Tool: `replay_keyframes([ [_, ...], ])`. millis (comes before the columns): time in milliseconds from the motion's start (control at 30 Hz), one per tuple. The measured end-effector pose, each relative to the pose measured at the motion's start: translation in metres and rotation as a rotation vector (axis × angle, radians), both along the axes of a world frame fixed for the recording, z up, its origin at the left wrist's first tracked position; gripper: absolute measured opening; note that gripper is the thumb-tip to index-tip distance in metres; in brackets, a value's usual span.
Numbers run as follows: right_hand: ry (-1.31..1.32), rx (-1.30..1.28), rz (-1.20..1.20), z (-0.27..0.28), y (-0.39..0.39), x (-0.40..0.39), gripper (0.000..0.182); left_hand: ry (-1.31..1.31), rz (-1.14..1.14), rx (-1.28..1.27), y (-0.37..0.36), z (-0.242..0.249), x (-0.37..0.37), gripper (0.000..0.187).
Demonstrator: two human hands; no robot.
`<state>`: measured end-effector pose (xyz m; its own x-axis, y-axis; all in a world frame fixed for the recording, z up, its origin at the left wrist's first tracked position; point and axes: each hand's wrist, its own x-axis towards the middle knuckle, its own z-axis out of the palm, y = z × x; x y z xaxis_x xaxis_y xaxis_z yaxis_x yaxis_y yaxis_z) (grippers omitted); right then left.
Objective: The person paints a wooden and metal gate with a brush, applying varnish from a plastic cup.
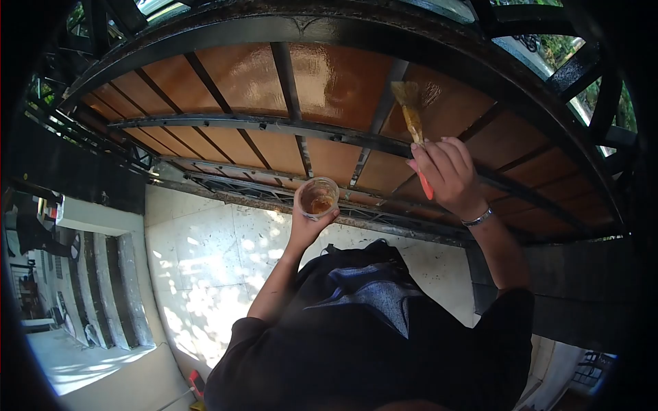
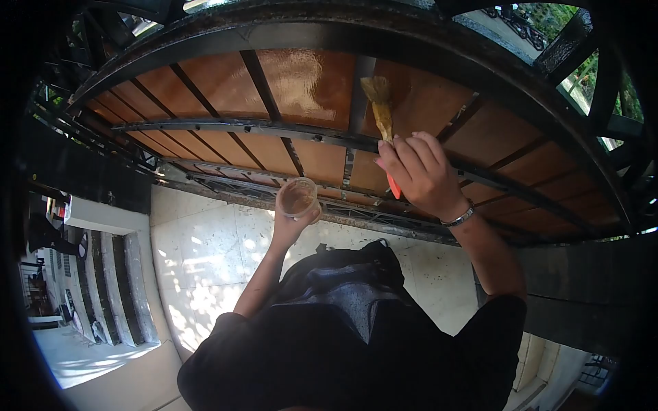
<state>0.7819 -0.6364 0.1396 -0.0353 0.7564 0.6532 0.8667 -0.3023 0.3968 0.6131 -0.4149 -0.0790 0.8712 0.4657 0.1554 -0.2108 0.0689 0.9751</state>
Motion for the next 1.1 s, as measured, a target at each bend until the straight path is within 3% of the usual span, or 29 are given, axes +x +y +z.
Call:
replay_keyframes([
  [67, 0.168, -0.135, 0.049, -0.025, 0.002, -0.003, 0.032, -0.011, -0.005, 0.008, 0.002, 0.001, -0.002, 0.086],
  [267, 0.465, -0.126, 0.056, -0.017, -0.002, 0.000, 0.028, 0.055, -0.006, 0.021, 0.005, 0.007, -0.014, 0.087],
  [400, 0.280, 0.028, -0.009, 0.018, -0.021, 0.011, 0.030, 0.034, 0.001, 0.022, 0.006, 0.000, -0.019, 0.087],
  [467, -0.016, 0.154, -0.011, 0.025, -0.031, 0.001, 0.032, 0.042, -0.011, -0.012, 0.004, -0.001, -0.022, 0.087],
  [567, -0.065, 0.120, -0.033, 0.015, -0.034, -0.004, 0.033, 0.060, -0.001, 0.006, 0.002, 0.001, -0.022, 0.087],
  [700, 0.163, -0.091, -0.038, -0.021, -0.029, -0.001, 0.034, 0.049, -0.022, 0.004, 0.001, -0.004, -0.021, 0.088],
  [833, 0.392, -0.117, 0.004, -0.014, -0.032, -0.011, 0.030, 0.068, -0.005, 0.034, -0.001, -0.002, -0.021, 0.089],
  [967, 0.318, -0.068, -0.058, 0.012, -0.042, 0.003, 0.029, 0.062, -0.028, 0.027, -0.005, -0.004, -0.019, 0.089],
  [1033, 0.138, 0.175, -0.042, 0.028, -0.050, 0.006, 0.037, 0.031, -0.039, 0.016, -0.006, -0.005, -0.019, 0.089],
  [1100, 0.100, 0.203, -0.037, 0.036, -0.055, -0.001, 0.037, 0.047, -0.033, 0.008, -0.008, 0.000, -0.022, 0.089],
])
